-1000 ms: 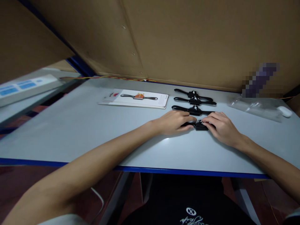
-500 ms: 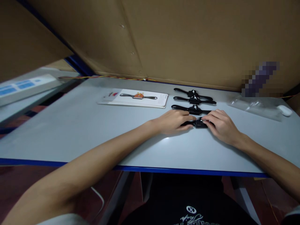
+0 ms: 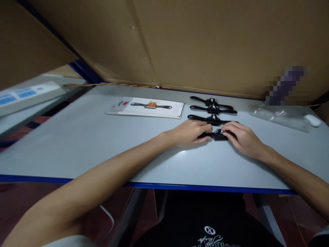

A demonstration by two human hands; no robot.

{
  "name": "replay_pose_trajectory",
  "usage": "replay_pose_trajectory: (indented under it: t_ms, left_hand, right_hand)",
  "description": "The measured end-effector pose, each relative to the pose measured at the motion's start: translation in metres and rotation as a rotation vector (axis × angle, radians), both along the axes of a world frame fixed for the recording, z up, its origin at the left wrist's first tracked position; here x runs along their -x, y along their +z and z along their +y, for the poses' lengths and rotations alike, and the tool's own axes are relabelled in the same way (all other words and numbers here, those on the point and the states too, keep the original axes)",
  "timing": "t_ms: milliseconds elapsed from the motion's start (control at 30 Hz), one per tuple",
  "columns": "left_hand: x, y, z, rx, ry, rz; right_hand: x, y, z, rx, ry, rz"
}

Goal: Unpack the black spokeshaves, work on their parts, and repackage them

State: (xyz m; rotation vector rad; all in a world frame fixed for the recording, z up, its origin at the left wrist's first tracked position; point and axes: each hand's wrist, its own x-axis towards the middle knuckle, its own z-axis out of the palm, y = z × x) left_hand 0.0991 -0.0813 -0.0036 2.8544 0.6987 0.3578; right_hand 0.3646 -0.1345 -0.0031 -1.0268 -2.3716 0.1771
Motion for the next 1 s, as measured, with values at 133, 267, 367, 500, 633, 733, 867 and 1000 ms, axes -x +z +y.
replay_pose_trajectory:
  t_ms: [133,267,367,500,633,733,867,1000]
  left_hand:
    - [0.0,0.0,0.0,-0.006,-0.004,0.008]
    - [0.0,0.0,0.0,-0.007,0.006,0.019]
    - [-0.001,-0.001,0.001,0.002,0.007,0.018]
    - [-0.001,0.0,0.002,0.017,-0.014,0.013]
    - [0.0,0.001,0.003,0.015,-0.029,0.007]
    - [0.0,0.001,0.003,0.017,-0.037,-0.005]
    - [0.001,0.001,0.002,0.019,-0.034,-0.013]
    - [0.0,0.0,0.002,0.015,-0.027,-0.013]
  right_hand:
    - [0.0,0.0,-0.001,-0.056,0.0,-0.046]
    - [0.003,0.001,-0.002,-0.241,0.013,-0.167]
    - [0.005,0.0,-0.003,-0.392,0.013,-0.26]
    - [0.008,-0.001,-0.003,-0.503,0.005,-0.306]
    - [0.009,0.0,-0.003,-0.547,0.016,-0.339]
    - [0.009,0.001,-0.004,-0.521,0.039,-0.339]
    - [0.008,0.001,-0.004,-0.432,0.029,-0.312]
    - [0.01,0.002,-0.003,-0.3,-0.029,-0.211]
